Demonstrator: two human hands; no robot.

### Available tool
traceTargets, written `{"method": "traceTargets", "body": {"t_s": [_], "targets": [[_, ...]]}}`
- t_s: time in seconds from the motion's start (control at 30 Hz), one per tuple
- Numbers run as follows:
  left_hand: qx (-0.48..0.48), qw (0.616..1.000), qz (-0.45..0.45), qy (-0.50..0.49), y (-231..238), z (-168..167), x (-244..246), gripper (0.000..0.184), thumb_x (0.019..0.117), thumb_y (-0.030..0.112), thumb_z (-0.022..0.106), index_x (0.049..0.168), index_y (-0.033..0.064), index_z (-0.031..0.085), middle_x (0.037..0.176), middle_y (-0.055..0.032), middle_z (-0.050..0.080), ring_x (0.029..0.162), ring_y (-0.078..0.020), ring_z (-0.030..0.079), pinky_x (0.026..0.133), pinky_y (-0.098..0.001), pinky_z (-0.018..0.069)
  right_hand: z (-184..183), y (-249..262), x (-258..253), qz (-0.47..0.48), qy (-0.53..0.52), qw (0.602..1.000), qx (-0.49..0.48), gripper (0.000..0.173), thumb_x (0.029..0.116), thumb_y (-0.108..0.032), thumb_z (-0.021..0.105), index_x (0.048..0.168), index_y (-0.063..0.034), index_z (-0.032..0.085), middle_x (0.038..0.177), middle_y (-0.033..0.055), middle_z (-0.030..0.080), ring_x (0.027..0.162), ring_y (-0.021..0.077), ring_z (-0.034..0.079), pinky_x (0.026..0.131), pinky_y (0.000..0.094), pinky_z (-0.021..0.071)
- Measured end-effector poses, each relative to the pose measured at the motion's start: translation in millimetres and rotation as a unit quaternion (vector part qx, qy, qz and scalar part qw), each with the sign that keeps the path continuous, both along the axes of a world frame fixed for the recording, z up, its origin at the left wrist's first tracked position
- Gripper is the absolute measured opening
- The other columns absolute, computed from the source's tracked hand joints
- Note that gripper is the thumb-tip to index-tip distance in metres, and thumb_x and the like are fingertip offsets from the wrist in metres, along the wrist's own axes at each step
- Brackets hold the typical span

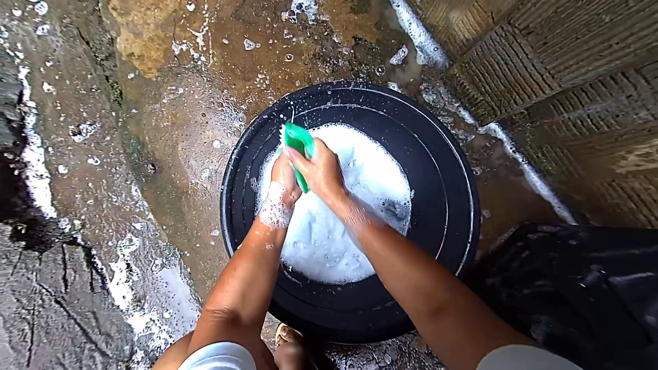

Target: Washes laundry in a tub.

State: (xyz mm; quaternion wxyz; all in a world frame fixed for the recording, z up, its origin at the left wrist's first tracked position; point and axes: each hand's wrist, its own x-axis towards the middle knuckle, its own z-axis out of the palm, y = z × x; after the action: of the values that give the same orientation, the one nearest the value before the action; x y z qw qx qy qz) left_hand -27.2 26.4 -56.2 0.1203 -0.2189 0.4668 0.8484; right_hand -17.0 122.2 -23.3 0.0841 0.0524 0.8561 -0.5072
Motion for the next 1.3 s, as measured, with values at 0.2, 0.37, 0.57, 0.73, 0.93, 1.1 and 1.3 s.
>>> {"method": "traceTargets", "body": {"t_s": [0.2, 0.37, 0.57, 0.73, 0.93, 1.1, 1.3], "targets": [[-0.031, 0.999, -0.016, -0.029, 7.7, -6.5, 0.4, 0.038, 0.1101, 0.044, 0.039, 0.114, 0.012, 0.059, 0.09, -0.0019, 0.065, 0.081, -0.0122, 0.065, 0.075, -0.0337, 0.0574, -9.9, 15.2, 20.6, -0.033, -0.022, 0.999, -0.008, 0.05, 0.0933, -0.043, 0.073, 0.11, 0.0036, 0.066, 0.087, 0.0174, 0.069, 0.081, 0.0308, 0.069, 0.075, 0.0552, 0.0558], [-0.114, 0.99, -0.073, -0.024, 14.1, -0.8, 9.6, 0.043, 0.1096, 0.048, 0.037, 0.118, 0.0144, 0.064, 0.092, -0.0009, 0.069, 0.08, -0.011, 0.067, 0.072, -0.0338, 0.0581, -16.2, 17.6, 9.6, -0.088, 0.03, 0.995, -0.048, 0.049, 0.0965, -0.045, 0.069, 0.113, 0.0007, 0.062, 0.086, 0.0148, 0.066, 0.076, 0.0264, 0.066, 0.069, 0.0497, 0.0564], [-0.008, 0.997, -0.075, 0.008, -1.9, 0.9, -17.8, 0.057, 0.1103, 0.053, 0.024, 0.096, 0.0119, 0.06, 0.074, -0.0001, 0.061, 0.065, -0.0117, 0.06, 0.063, -0.0299, 0.0542, -109.4, 125.6, 48.7, -0.149, -0.16, 0.97, 0.107, 0.062, 0.097, -0.052, 0.066, 0.124, 0.0039, 0.066, 0.106, 0.0272, 0.071, 0.102, 0.0435, 0.069, 0.093, 0.0657, 0.0512], [0.136, 0.976, -0.154, 0.072, -33.6, 38.0, -23.0, 0.084, 0.1024, 0.069, 0.005, 0.135, 0.0129, 0.057, 0.117, -0.0077, 0.071, 0.108, -0.0195, 0.068, 0.095, -0.0408, 0.0576, -142.3, 195.0, 82.4, -0.248, -0.251, 0.91, 0.219, 0.066, 0.1016, -0.052, 0.055, 0.139, 0.0022, 0.056, 0.124, 0.0296, 0.066, 0.116, 0.0464, 0.064, 0.098, 0.0664, 0.0479], [0.121, 0.986, -0.076, 0.086, -25.0, -7.2, -17.7, 0.073, 0.1, 0.076, 0.019, 0.139, 0.0254, 0.055, 0.122, -0.0001, 0.07, 0.11, -0.0147, 0.068, 0.092, -0.0379, 0.0587, -85.6, 68.9, 70.2, -0.121, -0.022, 0.99, -0.075, 0.043, 0.0925, -0.028, 0.074, 0.116, 0.0068, 0.066, 0.096, 0.0166, 0.072, 0.089, 0.0209, 0.071, 0.085, 0.0415, 0.059], [0.163, 0.976, -0.117, 0.083, -3.9, -11.3, 1.5, 0.045, 0.1112, 0.044, 0.024, 0.115, 0.0235, 0.064, 0.104, 0.0022, 0.072, 0.098, -0.0095, 0.07, 0.085, -0.0301, 0.0591, 1.3, 24.9, -4.1, -0.022, 0.261, 0.964, -0.039, 0.042, 0.0903, -0.036, 0.077, 0.099, 0.0026, 0.065, 0.079, 0.0112, 0.066, 0.07, 0.0194, 0.066, 0.063, 0.04, 0.0553], [0.142, 0.98, -0.128, 0.045, -12.5, 6.2, 1.2, 0.053, 0.1078, 0.059, 0.031, 0.134, 0.0211, 0.058, 0.121, -0.003, 0.07, 0.106, -0.0162, 0.07, 0.089, -0.0376, 0.06, -54.9, 72.3, 33.6, 0.058, 0.092, 0.978, 0.179, 0.06, 0.0921, -0.061, 0.066, 0.1, -0.0014, 0.067, 0.075, 0.0154, 0.067, 0.069, 0.0342, 0.068, 0.061, 0.0567, 0.0539]]}}
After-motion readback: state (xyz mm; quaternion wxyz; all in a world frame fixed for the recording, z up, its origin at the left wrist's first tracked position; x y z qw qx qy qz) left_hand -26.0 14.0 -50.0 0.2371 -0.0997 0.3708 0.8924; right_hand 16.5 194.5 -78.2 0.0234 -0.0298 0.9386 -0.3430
